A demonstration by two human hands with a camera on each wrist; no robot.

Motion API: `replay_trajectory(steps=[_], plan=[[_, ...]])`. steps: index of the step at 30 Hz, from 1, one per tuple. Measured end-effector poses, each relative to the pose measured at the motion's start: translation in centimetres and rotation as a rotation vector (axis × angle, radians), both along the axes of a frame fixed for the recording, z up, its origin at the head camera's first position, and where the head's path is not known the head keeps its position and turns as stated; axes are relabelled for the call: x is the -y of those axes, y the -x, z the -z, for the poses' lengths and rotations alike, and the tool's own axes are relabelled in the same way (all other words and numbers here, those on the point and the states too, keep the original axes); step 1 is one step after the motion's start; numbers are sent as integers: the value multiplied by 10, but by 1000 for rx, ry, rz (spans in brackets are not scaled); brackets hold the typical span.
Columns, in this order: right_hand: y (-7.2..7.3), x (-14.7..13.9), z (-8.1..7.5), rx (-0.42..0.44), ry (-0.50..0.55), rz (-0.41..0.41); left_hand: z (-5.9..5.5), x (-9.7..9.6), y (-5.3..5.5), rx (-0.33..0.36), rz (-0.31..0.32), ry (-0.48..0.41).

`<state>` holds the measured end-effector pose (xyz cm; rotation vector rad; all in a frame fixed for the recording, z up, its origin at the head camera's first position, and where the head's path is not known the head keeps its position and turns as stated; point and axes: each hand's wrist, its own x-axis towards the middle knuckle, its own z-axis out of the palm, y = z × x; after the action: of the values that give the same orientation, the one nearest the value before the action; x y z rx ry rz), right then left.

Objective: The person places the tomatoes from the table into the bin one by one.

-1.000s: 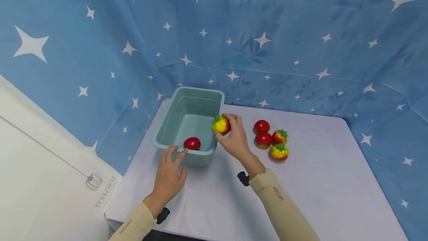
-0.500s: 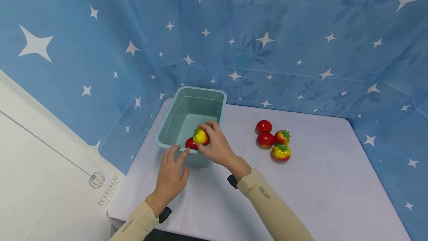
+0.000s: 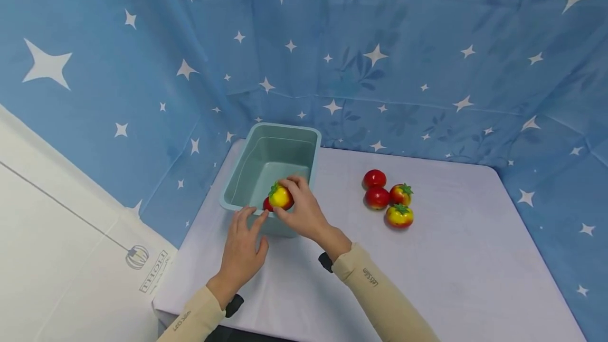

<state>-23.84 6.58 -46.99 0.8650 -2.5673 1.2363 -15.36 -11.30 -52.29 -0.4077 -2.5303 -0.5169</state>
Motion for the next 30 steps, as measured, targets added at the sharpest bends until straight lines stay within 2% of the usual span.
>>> replay_trajectory(steps=[8, 18, 25, 30], plan=[[-3, -2, 3, -51, -78, -11, 1, 0, 0, 4, 15, -22], [-2, -12, 3, -87, -39, 17, 2, -1, 1, -15, 26, -40], [4, -32, 0, -67, 27, 81, 2, -2, 0, -16, 22, -36], [11, -54, 1, -29, 40, 178, 2, -2, 0, -14, 18, -49]])
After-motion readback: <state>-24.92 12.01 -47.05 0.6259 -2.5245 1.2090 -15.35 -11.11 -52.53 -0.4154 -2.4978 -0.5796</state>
